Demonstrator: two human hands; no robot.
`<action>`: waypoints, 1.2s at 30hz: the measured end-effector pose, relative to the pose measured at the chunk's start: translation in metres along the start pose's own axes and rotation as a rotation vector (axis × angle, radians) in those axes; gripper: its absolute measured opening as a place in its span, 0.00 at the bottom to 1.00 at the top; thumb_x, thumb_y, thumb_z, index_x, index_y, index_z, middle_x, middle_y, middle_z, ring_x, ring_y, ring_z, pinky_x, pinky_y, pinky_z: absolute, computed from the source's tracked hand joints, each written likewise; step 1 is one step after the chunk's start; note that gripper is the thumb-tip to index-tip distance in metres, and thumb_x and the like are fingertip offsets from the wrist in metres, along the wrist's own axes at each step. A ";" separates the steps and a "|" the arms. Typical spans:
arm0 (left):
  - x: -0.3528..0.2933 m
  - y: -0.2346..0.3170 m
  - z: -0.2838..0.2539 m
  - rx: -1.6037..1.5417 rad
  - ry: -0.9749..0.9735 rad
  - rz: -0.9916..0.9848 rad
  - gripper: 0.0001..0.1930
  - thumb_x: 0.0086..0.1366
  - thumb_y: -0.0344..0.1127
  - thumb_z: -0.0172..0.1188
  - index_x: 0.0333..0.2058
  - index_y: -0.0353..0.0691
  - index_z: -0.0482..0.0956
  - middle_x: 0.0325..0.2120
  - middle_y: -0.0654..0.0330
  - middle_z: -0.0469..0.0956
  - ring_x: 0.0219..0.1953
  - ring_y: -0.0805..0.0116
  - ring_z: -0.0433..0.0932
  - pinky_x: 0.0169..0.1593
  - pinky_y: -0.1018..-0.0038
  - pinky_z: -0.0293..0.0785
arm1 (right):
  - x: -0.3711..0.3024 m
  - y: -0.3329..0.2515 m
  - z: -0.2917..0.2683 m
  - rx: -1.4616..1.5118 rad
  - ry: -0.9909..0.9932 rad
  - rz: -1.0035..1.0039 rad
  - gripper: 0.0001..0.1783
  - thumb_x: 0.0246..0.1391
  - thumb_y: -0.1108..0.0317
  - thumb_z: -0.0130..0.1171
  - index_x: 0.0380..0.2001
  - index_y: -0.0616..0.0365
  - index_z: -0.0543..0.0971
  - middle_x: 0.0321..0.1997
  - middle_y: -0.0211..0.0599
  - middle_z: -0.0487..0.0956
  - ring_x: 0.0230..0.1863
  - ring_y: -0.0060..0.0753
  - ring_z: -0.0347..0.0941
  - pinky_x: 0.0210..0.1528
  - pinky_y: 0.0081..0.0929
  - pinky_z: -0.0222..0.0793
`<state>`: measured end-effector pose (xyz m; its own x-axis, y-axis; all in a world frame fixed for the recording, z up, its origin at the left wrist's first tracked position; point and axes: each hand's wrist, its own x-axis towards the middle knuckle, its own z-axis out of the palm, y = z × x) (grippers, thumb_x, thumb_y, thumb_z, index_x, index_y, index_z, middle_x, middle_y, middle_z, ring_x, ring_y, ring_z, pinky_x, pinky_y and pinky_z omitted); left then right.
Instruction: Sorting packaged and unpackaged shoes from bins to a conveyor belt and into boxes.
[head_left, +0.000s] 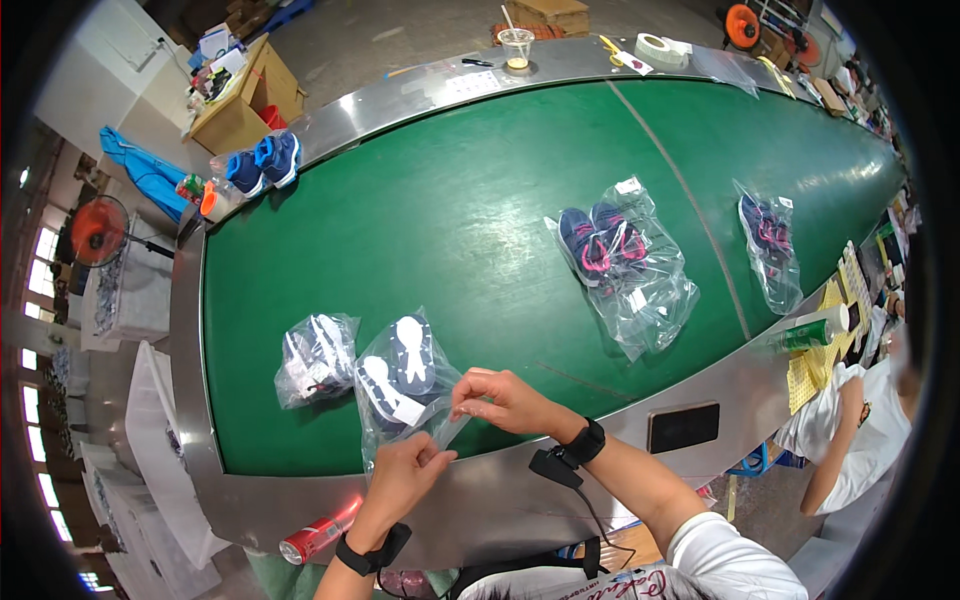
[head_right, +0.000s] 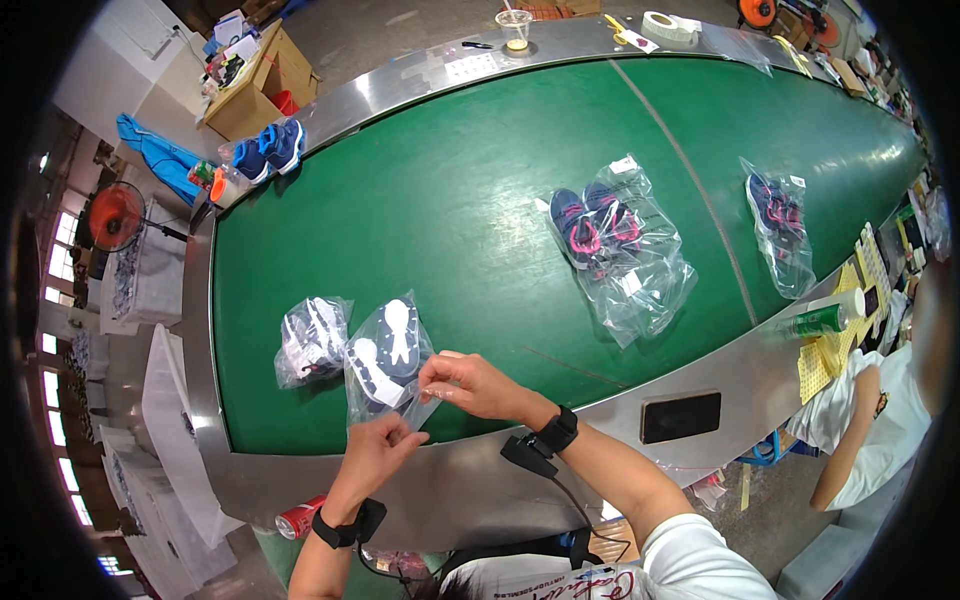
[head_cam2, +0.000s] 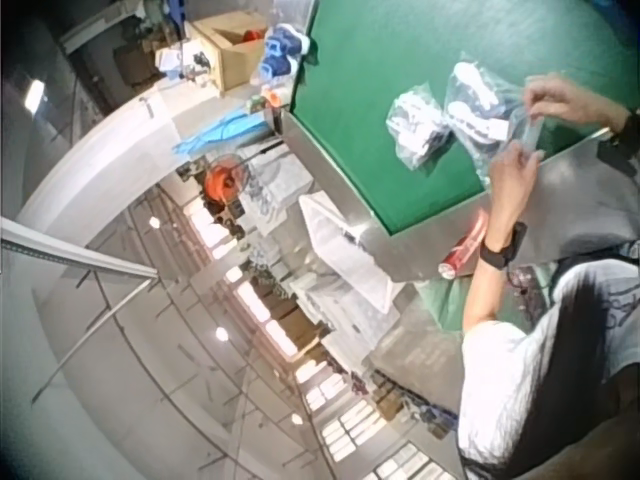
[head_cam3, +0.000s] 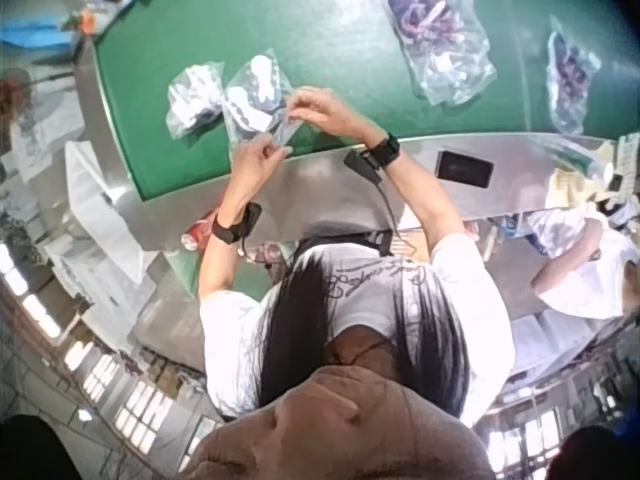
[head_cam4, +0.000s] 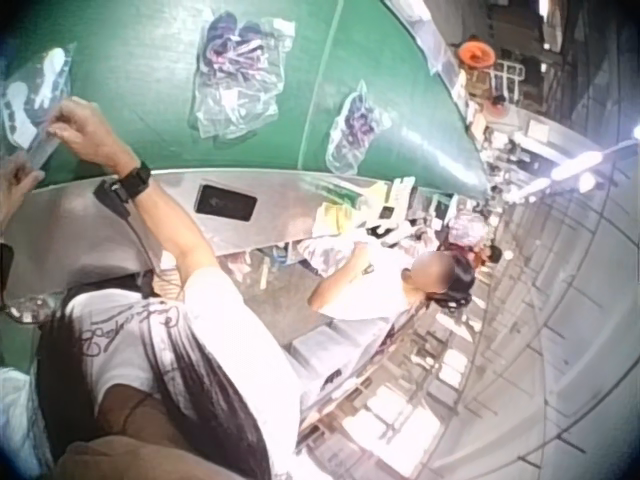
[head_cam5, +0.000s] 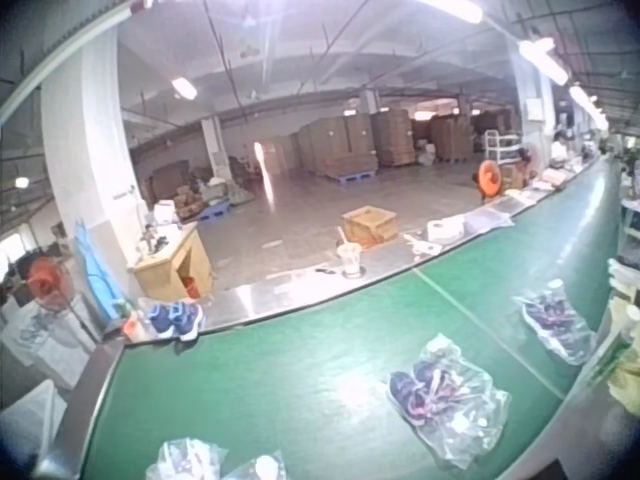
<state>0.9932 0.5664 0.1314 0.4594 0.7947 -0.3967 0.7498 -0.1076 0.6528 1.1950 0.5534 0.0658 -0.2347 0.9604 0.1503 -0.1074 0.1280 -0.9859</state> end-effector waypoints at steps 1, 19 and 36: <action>-0.006 -0.001 -0.001 0.054 -0.013 -0.002 0.12 0.51 0.35 0.63 0.17 0.35 0.72 0.09 0.64 0.66 0.15 0.78 0.63 0.19 0.77 0.59 | -0.002 0.000 0.001 0.002 -0.003 -0.001 0.05 0.53 0.72 0.50 0.32 0.62 0.72 0.30 0.35 0.75 0.34 0.26 0.74 0.37 0.22 0.68; -0.100 -0.029 -0.026 0.216 0.179 0.106 0.08 0.51 0.36 0.62 0.25 0.37 0.78 0.33 0.60 0.79 0.33 0.56 0.76 0.37 0.68 0.72 | 0.007 0.002 -0.023 0.138 0.180 0.048 0.04 0.56 0.72 0.47 0.30 0.62 0.70 0.25 0.30 0.75 0.29 0.20 0.72 0.34 0.20 0.70; 0.102 -0.195 0.021 0.007 0.779 -0.342 0.10 0.59 0.37 0.53 0.28 0.36 0.72 0.17 0.56 0.73 0.20 0.61 0.72 0.26 0.67 0.67 | 0.110 0.158 -0.003 -0.676 0.450 0.293 0.13 0.53 0.64 0.49 0.38 0.60 0.66 0.22 0.50 0.75 0.29 0.56 0.73 0.33 0.48 0.66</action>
<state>0.9035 0.6559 -0.0495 -0.2501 0.9681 -0.0120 0.7920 0.2117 0.5727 1.1552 0.6804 -0.0741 0.2571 0.9662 -0.0196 0.5297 -0.1579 -0.8334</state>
